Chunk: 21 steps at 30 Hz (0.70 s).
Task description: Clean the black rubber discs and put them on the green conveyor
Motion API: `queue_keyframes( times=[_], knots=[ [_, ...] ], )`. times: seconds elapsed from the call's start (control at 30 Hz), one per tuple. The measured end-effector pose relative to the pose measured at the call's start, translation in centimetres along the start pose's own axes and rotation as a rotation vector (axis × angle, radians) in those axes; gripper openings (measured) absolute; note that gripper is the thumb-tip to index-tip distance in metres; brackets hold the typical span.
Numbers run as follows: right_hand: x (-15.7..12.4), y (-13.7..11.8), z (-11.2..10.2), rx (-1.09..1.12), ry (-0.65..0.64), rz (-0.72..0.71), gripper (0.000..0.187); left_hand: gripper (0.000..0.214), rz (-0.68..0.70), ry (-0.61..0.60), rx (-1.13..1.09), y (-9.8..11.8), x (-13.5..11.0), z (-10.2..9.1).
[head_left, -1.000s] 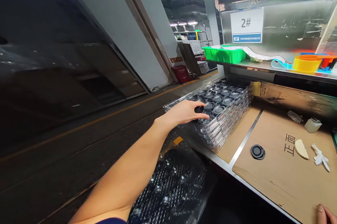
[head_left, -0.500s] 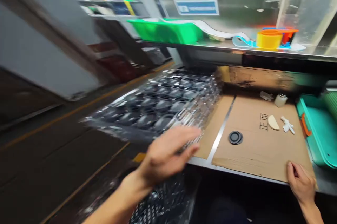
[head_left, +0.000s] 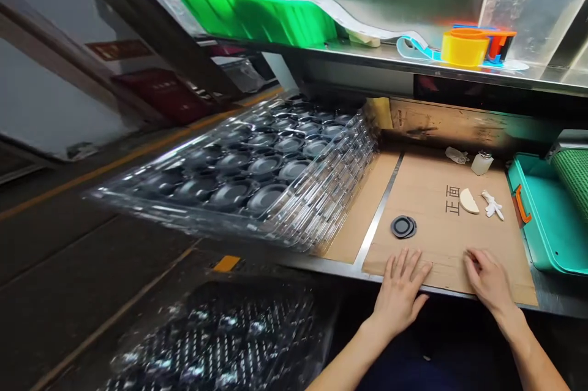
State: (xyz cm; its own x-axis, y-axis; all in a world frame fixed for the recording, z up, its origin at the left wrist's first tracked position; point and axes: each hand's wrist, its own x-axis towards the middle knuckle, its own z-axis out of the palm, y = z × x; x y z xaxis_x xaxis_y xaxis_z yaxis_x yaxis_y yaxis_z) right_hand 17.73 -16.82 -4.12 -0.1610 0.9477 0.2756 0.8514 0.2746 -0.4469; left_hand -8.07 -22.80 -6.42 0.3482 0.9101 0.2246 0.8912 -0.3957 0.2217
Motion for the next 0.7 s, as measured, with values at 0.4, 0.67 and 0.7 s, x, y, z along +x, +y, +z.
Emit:
queue_keyframes(
  times=[0.4,0.67,0.7],
  knots=[
    [11.9,-10.7,7.7,0.038,-0.312,-0.442,0.038,0.079,-0.026,-0.018,0.02,0.1,-0.1,-0.1],
    [9.8,-3.4,5.6,0.032,-0.084,-0.298,0.034,0.071,0.013,0.036,0.067,-0.7,-0.5,0.9],
    [9.1,-2.7,5.1,0.043,-0.065,-0.288,0.034,0.07,0.021,0.05,0.073,-0.8,-0.5,1.0]
  ],
)
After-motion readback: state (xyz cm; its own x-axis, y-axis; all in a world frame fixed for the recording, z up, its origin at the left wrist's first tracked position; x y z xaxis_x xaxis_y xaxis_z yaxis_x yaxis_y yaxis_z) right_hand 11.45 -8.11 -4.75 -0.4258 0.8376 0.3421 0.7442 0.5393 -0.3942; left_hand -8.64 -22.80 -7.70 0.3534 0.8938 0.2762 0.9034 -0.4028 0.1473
